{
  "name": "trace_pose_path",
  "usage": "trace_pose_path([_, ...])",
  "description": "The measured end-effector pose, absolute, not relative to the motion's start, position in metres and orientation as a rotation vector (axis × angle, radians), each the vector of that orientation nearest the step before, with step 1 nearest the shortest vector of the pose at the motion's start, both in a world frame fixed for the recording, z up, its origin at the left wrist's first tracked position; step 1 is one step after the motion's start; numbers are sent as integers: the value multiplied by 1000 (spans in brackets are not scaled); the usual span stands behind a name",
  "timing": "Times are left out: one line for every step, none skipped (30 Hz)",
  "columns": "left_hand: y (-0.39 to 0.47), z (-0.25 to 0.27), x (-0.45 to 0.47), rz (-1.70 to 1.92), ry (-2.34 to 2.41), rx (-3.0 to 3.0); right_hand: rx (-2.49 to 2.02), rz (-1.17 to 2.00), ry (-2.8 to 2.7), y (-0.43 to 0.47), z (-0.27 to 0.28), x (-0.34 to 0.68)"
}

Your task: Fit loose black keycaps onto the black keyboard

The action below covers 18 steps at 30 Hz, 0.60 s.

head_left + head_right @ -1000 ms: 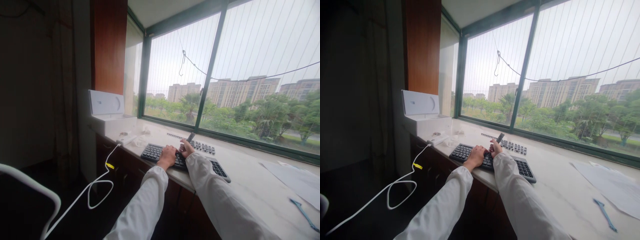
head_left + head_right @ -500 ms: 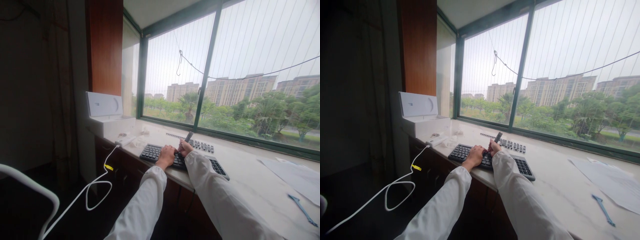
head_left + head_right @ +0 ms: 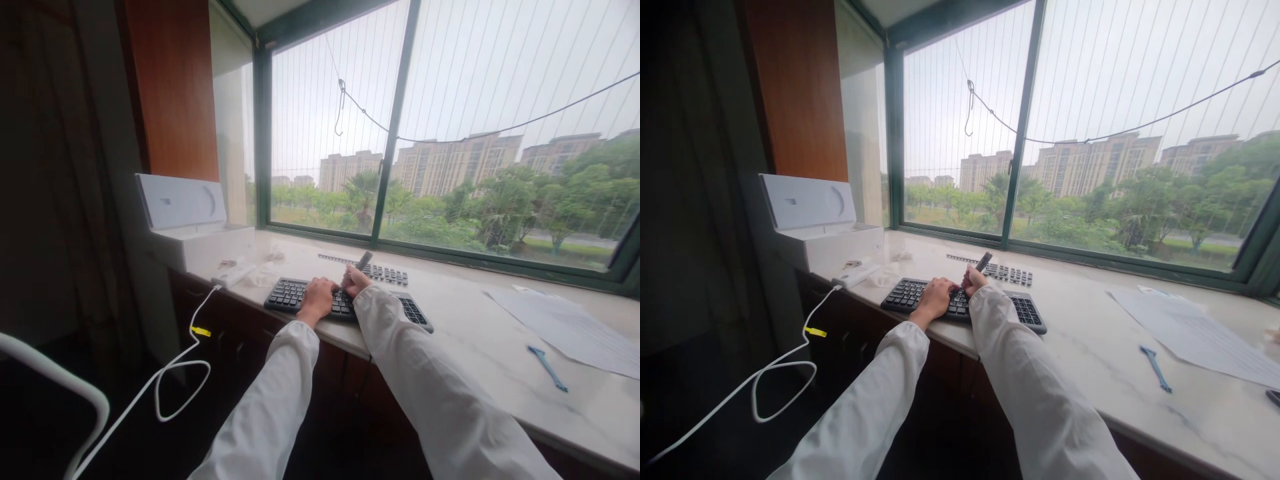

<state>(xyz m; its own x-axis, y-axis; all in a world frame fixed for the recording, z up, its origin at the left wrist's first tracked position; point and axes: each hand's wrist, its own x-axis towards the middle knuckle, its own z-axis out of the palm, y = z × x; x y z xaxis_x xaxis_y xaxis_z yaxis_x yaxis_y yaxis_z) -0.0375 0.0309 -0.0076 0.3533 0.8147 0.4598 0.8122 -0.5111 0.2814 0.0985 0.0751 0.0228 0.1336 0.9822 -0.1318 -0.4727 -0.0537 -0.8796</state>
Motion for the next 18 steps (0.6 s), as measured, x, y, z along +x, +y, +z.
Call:
trace_pose_path([32, -8, -38, 883, 1547, 2582, -985, 1353, -681, 75, 23, 98])
trace_pose_path([33, -9, -37, 884, 1546, 2584, -988, 1354, -678, 76, 23, 97])
trace_pose_path([34, -9, -37, 886, 1545, 2587, -990, 1353, -676, 77, 23, 97])
trace_pose_path([34, -10, -37, 888, 1545, 2590, -993, 1350, -675, 77, 22, 96])
trace_pose_path([35, -10, -37, 888, 1547, 2591, -996, 1342, -675, 78, 22, 95])
trace_pose_path([35, -10, -37, 888, 1549, 2591, -997, 1332, -676, 78, 21, 94])
trace_pose_path([36, -10, -36, 884, 1550, 2592, -997, 1319, -678, 79, 20, 92])
trace_pose_path([36, -10, -36, 878, 1551, 2592, -996, 1305, -681, 79, 20, 91])
trace_pose_path([35, -10, -36, 871, 1552, 2590, -995, 1290, -685, 79, 19, 90])
trace_pose_path([35, -9, -36, 866, 1551, 2589, -994, 1274, -689, 79, 18, 90])
trace_pose_path([35, -9, -36, 861, 1549, 2587, -994, 1260, -696, 79, 18, 89])
trace_pose_path([34, -8, -36, 859, 1547, 2586, -994, 1247, -705, 79, 17, 89])
trace_pose_path([34, -8, -36, 859, 1545, 2586, -994, 1235, -717, 79, 17, 89])
trace_pose_path([34, -7, -36, 858, 1544, 2586, -995, 1224, -733, 79, 17, 89])
trace_pose_path([34, -7, -36, 858, 1545, 2584, -996, 1213, -754, 78, 16, 89])
trace_pose_path([34, -7, -36, 857, 1553, 2576, -995, 1200, -781, 78, 16, 88])
trace_pose_path([35, -7, -36, 854, 1563, 2561, -994, 1180, -816, 77, 16, 88])
trace_pose_path([36, -6, -36, 852, 1573, 2540, -991, 1159, -853, 77, 15, 87])
